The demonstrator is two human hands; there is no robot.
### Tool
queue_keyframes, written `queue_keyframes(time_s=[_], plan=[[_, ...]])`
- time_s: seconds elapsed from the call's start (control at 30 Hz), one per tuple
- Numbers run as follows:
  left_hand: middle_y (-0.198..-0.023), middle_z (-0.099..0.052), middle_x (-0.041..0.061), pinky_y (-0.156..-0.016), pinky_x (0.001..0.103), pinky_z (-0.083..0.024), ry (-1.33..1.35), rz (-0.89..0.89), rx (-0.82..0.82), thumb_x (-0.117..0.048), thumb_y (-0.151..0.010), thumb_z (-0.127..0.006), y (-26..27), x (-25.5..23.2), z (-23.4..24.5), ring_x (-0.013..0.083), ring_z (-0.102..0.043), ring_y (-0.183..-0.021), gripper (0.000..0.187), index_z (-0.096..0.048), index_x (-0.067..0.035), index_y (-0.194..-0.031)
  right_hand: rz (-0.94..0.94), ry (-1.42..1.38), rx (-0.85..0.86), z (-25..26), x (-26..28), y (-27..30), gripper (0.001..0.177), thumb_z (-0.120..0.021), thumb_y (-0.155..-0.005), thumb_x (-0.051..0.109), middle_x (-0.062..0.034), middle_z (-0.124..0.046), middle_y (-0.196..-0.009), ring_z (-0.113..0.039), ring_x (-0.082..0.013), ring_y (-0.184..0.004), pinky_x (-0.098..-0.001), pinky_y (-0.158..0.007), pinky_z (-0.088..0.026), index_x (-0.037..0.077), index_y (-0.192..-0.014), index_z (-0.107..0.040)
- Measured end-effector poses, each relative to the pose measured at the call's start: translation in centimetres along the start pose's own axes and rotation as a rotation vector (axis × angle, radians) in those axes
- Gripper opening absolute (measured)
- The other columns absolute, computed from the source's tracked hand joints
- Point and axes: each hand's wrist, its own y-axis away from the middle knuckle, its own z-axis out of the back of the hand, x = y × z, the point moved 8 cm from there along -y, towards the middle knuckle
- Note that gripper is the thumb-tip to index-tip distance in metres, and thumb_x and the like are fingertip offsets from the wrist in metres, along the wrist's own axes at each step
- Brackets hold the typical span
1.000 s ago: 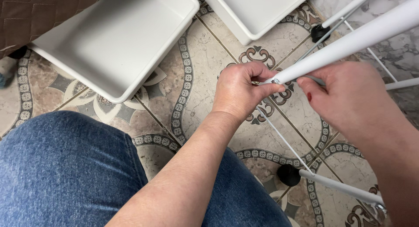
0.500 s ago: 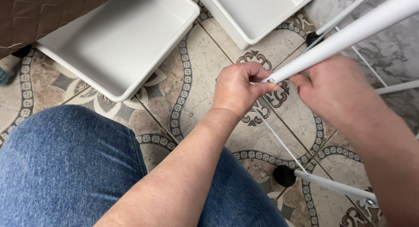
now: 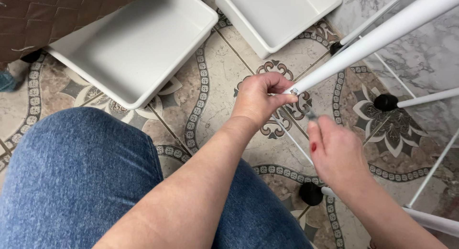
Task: The person assembles a white rolling utility cart by tightening bolts on the frame with a small wrench, then places two white plastic bins and a white top shelf onto the frame. The cart is positioned next to a mattress on a tiled floor.
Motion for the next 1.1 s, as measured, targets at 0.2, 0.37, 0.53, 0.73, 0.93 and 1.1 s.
queue_keyframes(time_s=[0.2, 0.37, 0.53, 0.73, 0.93, 1.1], plan=[[-0.100, -0.080, 0.004, -0.087, 0.027, -0.063, 0.263, -0.033, 0.170, -0.002, -0.076, -0.084, -1.4, 2.2, -1.9, 0.0125, -0.075, -0.092, 0.035, -0.076, -0.008, -0.109, 0.044, 0.143, 0.099, 1.4, 3.1, -1.6, 0.031, -0.049, -0.102, 0.029, -0.0283, -0.068, -0.077, -0.066, -0.0487, -0.081, -0.0587, -0.077, -0.051, 0.003, -0.092, -0.062], [-0.104, -0.080, 0.007, -0.091, 0.029, -0.064, 0.313, 0.015, 0.289, 0.001, -0.077, -0.080, -1.9, 2.5, -2.1, 0.0150, -0.077, -0.098, 0.034, -0.076, -0.005, -0.111, 0.043, 0.190, 0.132, 2.4, 4.1, -3.1, 0.031, -0.049, -0.101, 0.026, -0.0270, -0.070, -0.084, -0.069, -0.0455, -0.086, -0.0555, -0.084, -0.053, 0.001, -0.096, -0.067], [-0.104, -0.080, 0.008, -0.091, 0.029, -0.062, 0.341, 0.023, 0.323, -0.003, -0.080, -0.083, -2.2, 2.8, -1.9, 0.0152, -0.076, -0.097, 0.032, -0.076, -0.004, -0.112, 0.085, 0.240, 0.150, 2.4, 4.7, -3.9, 0.033, -0.049, -0.102, 0.026, -0.0266, -0.072, -0.087, -0.070, -0.0444, -0.088, -0.0548, -0.086, -0.054, -0.001, -0.094, -0.068], [-0.102, -0.080, 0.009, -0.087, 0.029, -0.061, 0.341, 0.023, 0.235, -0.008, -0.082, -0.082, -2.3, 3.7, -1.8, 0.0147, -0.075, -0.093, 0.030, -0.077, -0.003, -0.111, 0.017, 0.116, 0.056, 0.2, 3.8, -3.7, 0.032, -0.048, -0.105, 0.025, -0.0294, -0.069, -0.089, -0.068, -0.0481, -0.089, -0.0577, -0.083, -0.052, -0.002, -0.101, -0.065], [-0.102, -0.080, 0.008, -0.088, 0.029, -0.060, 0.358, 0.003, 0.169, -0.008, -0.082, -0.083, -2.4, 3.9, -2.4, 0.0138, -0.073, -0.094, 0.031, -0.076, -0.003, -0.112, 0.121, -0.229, -0.203, -2.8, 2.6, -4.0, 0.025, -0.047, -0.106, 0.021, -0.0272, -0.067, -0.088, -0.065, -0.0477, -0.086, -0.0578, -0.077, -0.049, 0.000, -0.101, -0.059], [-0.108, -0.078, 0.009, -0.092, 0.029, -0.060, 0.480, -0.002, 0.147, -0.007, -0.084, -0.081, -1.7, 4.3, -2.8, 0.0149, -0.073, -0.099, 0.034, -0.073, -0.002, -0.117, 0.071, -0.433, -0.242, -4.8, 1.9, -3.1, 0.027, -0.048, -0.109, 0.025, -0.0238, -0.067, -0.084, -0.066, -0.0447, -0.077, -0.0543, -0.070, -0.051, 0.002, -0.097, -0.055]])
